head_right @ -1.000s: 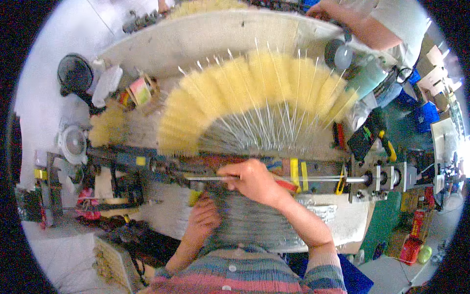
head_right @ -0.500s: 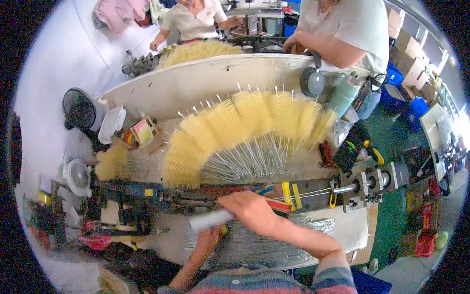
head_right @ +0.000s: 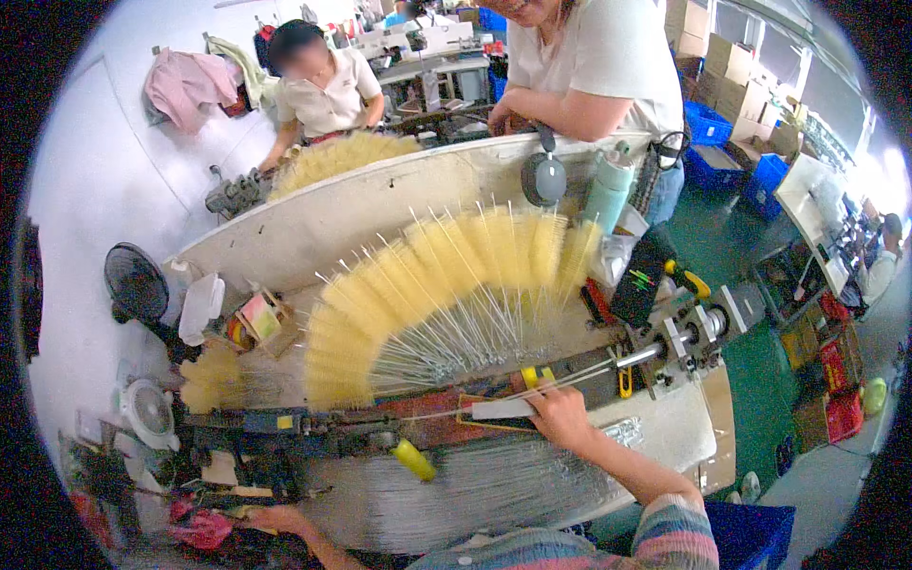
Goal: The person assembles wire brushes by placing bristles between metal wires on a machine fixture, leveling the bristles with a metal tool, twisting the wires with a machine, and stacking the finished brushes on the table.
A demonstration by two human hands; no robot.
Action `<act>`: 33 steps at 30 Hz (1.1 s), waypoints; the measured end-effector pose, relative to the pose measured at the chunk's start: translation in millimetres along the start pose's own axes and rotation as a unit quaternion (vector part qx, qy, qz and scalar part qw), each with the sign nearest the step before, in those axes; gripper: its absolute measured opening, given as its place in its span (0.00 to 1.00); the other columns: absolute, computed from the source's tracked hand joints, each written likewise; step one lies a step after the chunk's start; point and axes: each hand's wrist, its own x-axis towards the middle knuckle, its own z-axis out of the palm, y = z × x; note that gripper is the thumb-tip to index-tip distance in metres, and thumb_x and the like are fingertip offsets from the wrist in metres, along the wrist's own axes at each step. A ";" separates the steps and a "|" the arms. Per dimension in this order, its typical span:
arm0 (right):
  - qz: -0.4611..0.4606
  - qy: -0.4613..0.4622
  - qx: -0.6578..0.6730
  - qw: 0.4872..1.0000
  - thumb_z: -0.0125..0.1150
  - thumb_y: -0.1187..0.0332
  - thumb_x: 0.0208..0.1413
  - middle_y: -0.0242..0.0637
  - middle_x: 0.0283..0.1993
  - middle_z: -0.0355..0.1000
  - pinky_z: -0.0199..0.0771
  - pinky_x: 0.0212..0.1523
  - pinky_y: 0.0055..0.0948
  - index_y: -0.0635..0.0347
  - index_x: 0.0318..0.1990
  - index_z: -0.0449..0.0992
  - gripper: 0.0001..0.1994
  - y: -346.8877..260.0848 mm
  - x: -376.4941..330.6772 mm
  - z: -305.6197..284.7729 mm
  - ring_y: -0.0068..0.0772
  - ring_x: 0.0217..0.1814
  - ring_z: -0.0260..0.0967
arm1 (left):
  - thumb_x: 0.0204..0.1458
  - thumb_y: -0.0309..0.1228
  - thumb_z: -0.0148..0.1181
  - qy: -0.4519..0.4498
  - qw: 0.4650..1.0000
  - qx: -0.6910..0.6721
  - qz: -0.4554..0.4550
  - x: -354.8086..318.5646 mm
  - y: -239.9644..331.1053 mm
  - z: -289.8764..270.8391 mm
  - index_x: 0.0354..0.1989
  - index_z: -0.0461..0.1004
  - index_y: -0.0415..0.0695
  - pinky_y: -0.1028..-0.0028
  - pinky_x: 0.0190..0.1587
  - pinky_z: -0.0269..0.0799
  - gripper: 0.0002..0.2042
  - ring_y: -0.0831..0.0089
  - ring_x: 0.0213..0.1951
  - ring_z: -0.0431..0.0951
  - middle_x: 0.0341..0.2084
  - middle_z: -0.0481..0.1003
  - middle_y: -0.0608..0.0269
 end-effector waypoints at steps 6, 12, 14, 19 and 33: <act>0.049 0.007 0.010 0.999 0.62 0.70 0.35 0.42 0.36 0.67 0.71 0.34 0.40 0.55 0.39 0.71 0.17 14.7 -12.9 6.7 0.44 0.33 0.70 | 0.59 0.47 0.36 -0.121 0.989 -0.031 0.073 54.2 218.3 -92.4 0.57 0.50 0.35 0.56 0.52 0.61 0.27 0.54 0.55 0.59 0.56 0.51 0.42; 0.040 0.000 0.029 0.999 0.62 0.72 0.34 0.42 0.38 0.66 0.71 0.33 0.40 0.54 0.42 0.70 0.21 18.1 -18.3 6.6 0.45 0.35 0.69 | 0.59 0.45 0.38 -0.063 0.994 0.059 -0.063 59.5 173.6 -128.3 0.43 0.63 0.42 0.62 0.35 0.63 0.18 0.62 0.36 0.67 0.38 0.64 0.46; 0.036 0.004 0.032 0.999 0.62 0.72 0.34 0.42 0.38 0.66 0.71 0.33 0.40 0.54 0.42 0.69 0.21 14.5 -14.1 9.8 0.46 0.36 0.69 | 0.59 0.45 0.38 -0.038 0.991 0.084 -0.101 65.7 159.6 -130.0 0.38 0.67 0.44 0.64 0.30 0.64 0.17 0.65 0.30 0.69 0.32 0.68 0.47; 0.024 0.004 0.027 0.999 0.60 0.73 0.33 0.41 0.38 0.67 0.71 0.33 0.40 0.54 0.42 0.69 0.21 17.4 -20.5 5.5 0.46 0.36 0.69 | 0.58 0.41 0.42 -0.275 0.942 0.190 -0.032 63.4 186.0 -170.2 0.44 0.69 0.45 0.64 0.41 0.68 0.15 0.62 0.38 0.72 0.39 0.71 0.48; -0.016 0.134 0.047 0.990 0.56 0.79 0.28 0.39 0.31 0.67 0.67 0.31 0.37 0.56 0.37 0.71 0.21 -7.7 25.9 -61.9 0.46 0.30 0.67 | 0.60 0.41 0.40 -0.617 0.616 -0.216 -0.440 52.9 275.2 -124.1 0.28 0.63 0.44 0.80 0.13 0.51 0.14 0.81 0.11 0.56 0.11 0.60 0.69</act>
